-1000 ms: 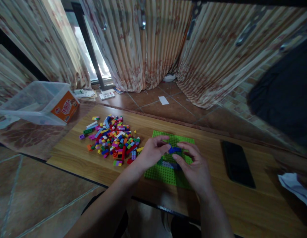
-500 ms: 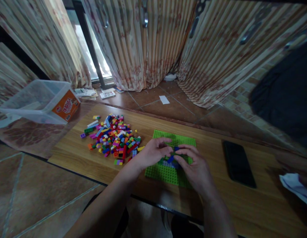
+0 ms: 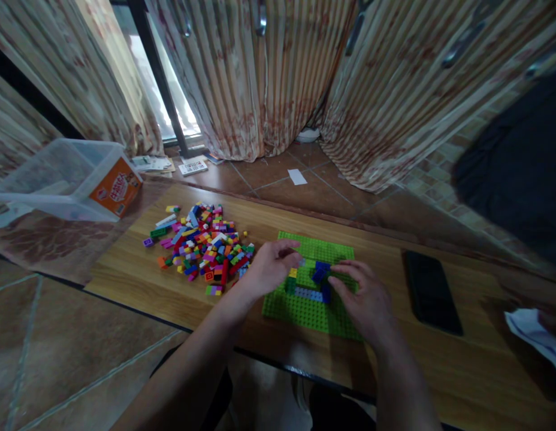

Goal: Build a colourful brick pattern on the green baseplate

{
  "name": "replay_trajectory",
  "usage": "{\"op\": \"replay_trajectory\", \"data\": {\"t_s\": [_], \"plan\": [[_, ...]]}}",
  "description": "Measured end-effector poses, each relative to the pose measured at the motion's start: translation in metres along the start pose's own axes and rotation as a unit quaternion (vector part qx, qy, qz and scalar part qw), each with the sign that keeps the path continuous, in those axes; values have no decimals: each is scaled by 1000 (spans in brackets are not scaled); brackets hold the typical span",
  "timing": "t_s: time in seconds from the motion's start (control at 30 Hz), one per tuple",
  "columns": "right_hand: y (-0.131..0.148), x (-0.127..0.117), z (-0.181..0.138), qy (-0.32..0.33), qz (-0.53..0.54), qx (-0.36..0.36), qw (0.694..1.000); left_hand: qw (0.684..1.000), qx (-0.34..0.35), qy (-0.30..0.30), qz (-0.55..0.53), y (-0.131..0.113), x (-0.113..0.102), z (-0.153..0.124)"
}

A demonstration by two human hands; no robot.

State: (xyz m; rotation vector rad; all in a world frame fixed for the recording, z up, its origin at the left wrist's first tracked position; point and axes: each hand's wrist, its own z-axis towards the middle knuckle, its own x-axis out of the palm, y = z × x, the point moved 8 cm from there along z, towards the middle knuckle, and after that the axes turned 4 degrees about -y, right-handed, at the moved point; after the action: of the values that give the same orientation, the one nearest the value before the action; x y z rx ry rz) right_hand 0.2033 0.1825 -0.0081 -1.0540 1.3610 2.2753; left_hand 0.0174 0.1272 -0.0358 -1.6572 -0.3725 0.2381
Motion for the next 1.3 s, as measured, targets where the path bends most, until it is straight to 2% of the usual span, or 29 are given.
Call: {"op": "replay_trajectory", "data": {"t_s": [0.2,0.5,0.67,0.8,0.9,0.97,1.07,1.2,1.3], "plan": [[0,14,-4,32,-1,-6,999,998,29,0,57,0,0,-1],[4,20,-1,16,-15,-8,1000,994,39,8,105,-5,-1,-3],[9,13,2,-6,9,7,1000,995,36,-3,89,-5,-2,-4],[15,4,2,-46,40,26,998,998,47,-50,7,-15,-9,-4],[27,11,-3,-54,80,51,994,985,80,-132,-79,-33,-31,-5],[47,30,-9,-1,123,40,992,965,108,-209,-118,-46,-55,-9],[88,65,-23,98,135,-28,986,926,136,-306,-174,-57,-97,-18],[122,100,-38,177,107,-102,973,891,115,-361,-248,-56,-136,-27],[127,113,-37,172,79,-125,974,882,98,-374,-270,-53,-149,-31]]}}
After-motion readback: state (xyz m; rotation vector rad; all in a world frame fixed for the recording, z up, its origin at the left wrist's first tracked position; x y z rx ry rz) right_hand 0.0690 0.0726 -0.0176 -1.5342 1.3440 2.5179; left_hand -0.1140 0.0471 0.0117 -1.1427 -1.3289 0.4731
